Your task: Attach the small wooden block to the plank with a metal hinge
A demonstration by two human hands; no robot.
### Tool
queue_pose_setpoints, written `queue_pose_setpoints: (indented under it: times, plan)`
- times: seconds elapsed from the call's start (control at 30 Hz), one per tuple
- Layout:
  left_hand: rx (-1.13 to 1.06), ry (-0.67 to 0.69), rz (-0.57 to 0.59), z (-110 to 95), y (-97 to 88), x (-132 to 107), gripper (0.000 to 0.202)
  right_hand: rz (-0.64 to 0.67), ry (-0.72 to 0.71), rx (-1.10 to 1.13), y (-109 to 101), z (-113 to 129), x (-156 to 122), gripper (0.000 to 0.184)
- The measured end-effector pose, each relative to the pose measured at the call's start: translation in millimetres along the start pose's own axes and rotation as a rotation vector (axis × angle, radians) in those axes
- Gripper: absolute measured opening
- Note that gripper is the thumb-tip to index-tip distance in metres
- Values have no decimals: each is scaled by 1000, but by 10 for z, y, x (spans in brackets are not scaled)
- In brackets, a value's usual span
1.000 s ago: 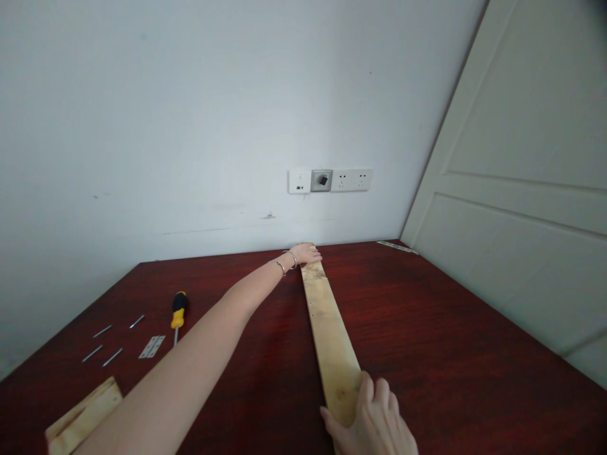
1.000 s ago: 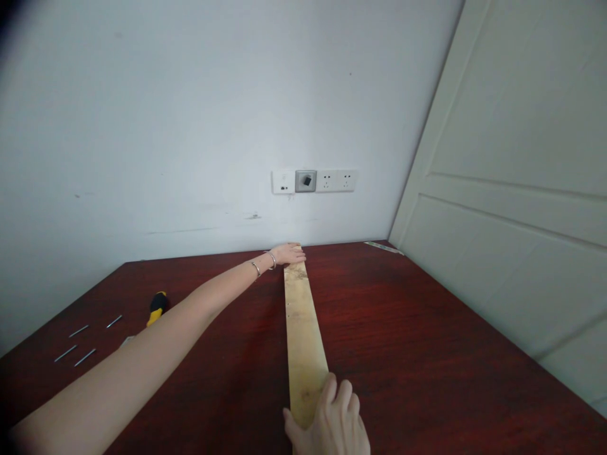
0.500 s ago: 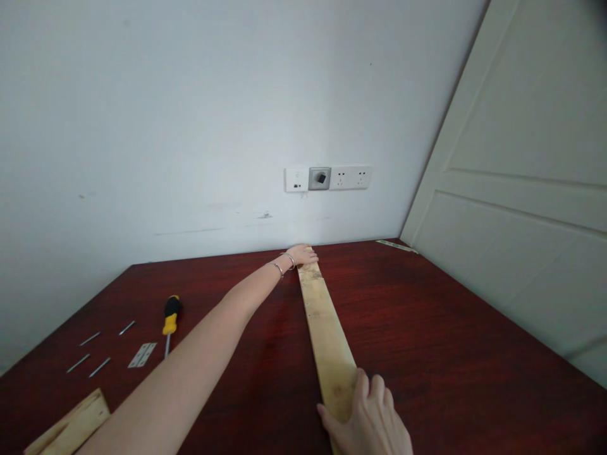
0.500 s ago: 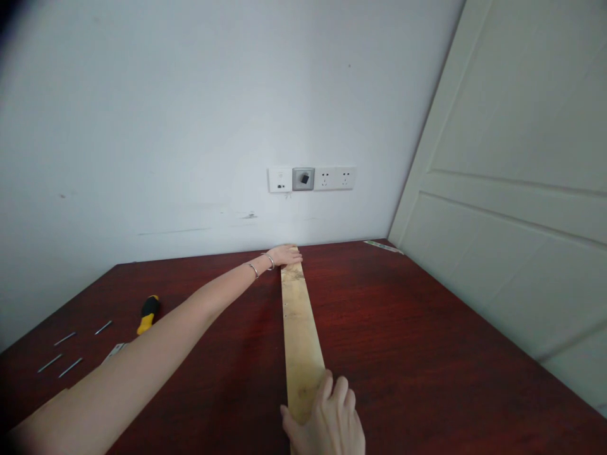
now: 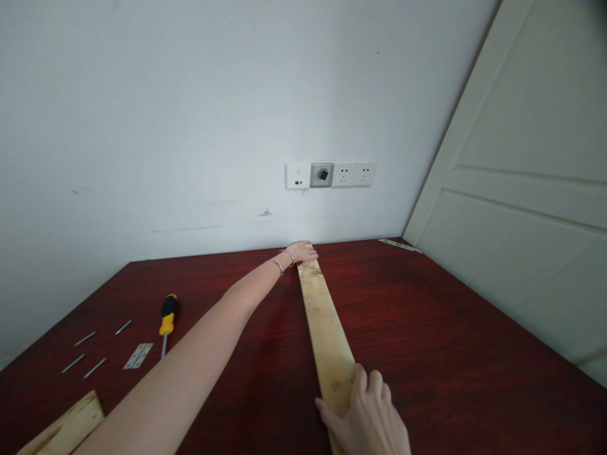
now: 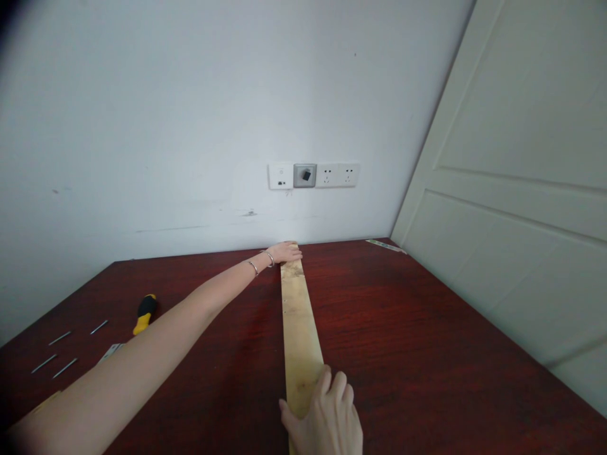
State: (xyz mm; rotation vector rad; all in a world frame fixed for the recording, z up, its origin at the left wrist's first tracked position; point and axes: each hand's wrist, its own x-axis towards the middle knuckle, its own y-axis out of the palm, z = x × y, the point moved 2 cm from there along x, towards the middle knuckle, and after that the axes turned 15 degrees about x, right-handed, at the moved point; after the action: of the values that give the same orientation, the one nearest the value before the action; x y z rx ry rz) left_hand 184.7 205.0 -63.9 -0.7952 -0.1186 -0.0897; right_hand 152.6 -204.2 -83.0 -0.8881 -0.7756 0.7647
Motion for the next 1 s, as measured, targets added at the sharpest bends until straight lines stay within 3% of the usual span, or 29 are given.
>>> queue_pose_setpoints:
  times: [0.3, 1.0]
  plan:
    - [-10, 90, 47, 5, -24, -31, 24, 7, -6, 1, -9, -2, 5, 48]
    - [-72, 11, 43, -1, -12, -145, 29, 8, -20, 2, 25, -10, 8, 57]
